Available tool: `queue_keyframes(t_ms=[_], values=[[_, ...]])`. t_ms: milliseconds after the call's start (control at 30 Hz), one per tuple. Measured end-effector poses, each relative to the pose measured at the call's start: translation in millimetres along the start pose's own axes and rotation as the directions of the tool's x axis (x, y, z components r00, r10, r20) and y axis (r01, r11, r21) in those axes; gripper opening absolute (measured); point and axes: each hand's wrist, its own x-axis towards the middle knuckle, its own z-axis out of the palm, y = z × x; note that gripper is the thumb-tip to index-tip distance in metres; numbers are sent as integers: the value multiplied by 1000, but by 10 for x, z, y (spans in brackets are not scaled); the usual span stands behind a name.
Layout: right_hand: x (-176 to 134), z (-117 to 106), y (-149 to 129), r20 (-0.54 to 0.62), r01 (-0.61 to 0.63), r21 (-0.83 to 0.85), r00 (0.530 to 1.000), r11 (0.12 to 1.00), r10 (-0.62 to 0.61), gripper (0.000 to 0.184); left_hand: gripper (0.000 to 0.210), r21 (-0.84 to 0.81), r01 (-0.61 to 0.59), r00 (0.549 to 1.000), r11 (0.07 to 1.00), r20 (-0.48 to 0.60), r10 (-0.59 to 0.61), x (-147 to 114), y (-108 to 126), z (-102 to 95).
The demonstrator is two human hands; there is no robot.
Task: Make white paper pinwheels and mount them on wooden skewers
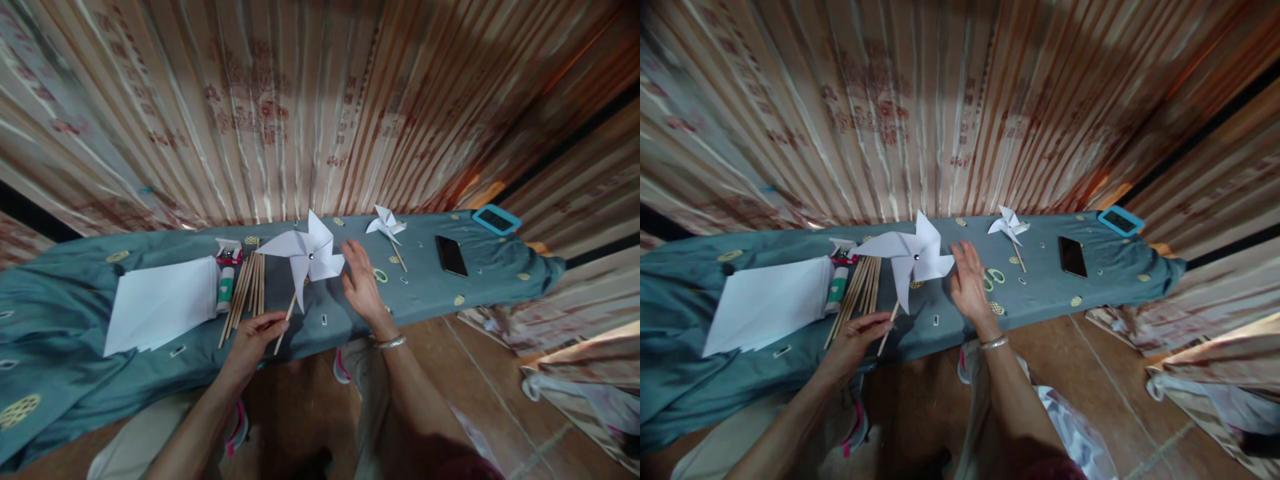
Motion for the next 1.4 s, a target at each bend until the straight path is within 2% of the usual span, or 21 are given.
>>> queue_keyframes(t_ms=[167, 267, 400, 467, 567, 633, 667, 767, 867, 967, 1033, 1233, 1333, 1400], values=[[-31, 52, -8, 55, 3, 13, 998, 1000, -3, 57, 39, -30, 5, 1000, 1000, -19, -6, 10, 13, -7], [-87, 65, -117, 171, -5, 76, 985, 997, -9, 51, 39, -71, 7, 999, 997, -42, -10, 31, 9, -19], [-152, 52, -308, 339, -83, 133, 940, 988, 33, 46, 40, -100, -9, 998, 995, -62, 3, 60, -18, -39], [-154, 36, -351, 353, -122, 142, 933, 982, 65, 44, 39, -107, -17, 998, 994, -59, 10, 70, -38, -50], [-119, 17, -310, 297, -190, 215, 947, 958, 121, 44, 37, -124, -17, 999, 992, -44, 11, 76, -62, -62], [-87, 8, -245, 280, -259, 392, 948, 883, 154, 42, 37, -129, -7, 999, 992, -33, 2, 76, -67, -66], [-72, 3, -214, 286, -300, 504, 943, 810, 171, 40, 36, -129, 0, 1000, 992, -30, -4, 75, -66, -66], [-35, -28, -167, 330, -411, 756, 911, 509, 245, 38, 37, -116, 8, 999, 993, -34, -12, 60, -49, -59], [-9, -70, -187, 355, -445, 853, 878, 274, 320, 38, 35, -92, 9, 1000, 996, -20, -11, 31, -27, -43], [10, -92, -212, 337, -402, 907, 870, 122, 361, 36, 33, -70, 14, 1000, 997, 9, -14, 4, -16, -30], [17, -97, -209, 327, -382, 920, 868, 82, 374, 35, 32, -53, 12, 1000, 999, 22, -11, -2, -19, -28], [49, -90, -164, 347, -391, 920, 856, 40, 382, 32, 31, -77, 20, 999, 997, 49, -16, 9, -26, -32], [59, -18, -176, 412, -463, 886, 812, 25, 414, 35, 30, -133, 54, 995, 990, 92, -42, -13, 2, -11], [41, 54, -211, 471, -533, 845, 773, 33, 425, 30, 30, -173, 73, 991, 982, 119, -53, -31, 25, 10]])
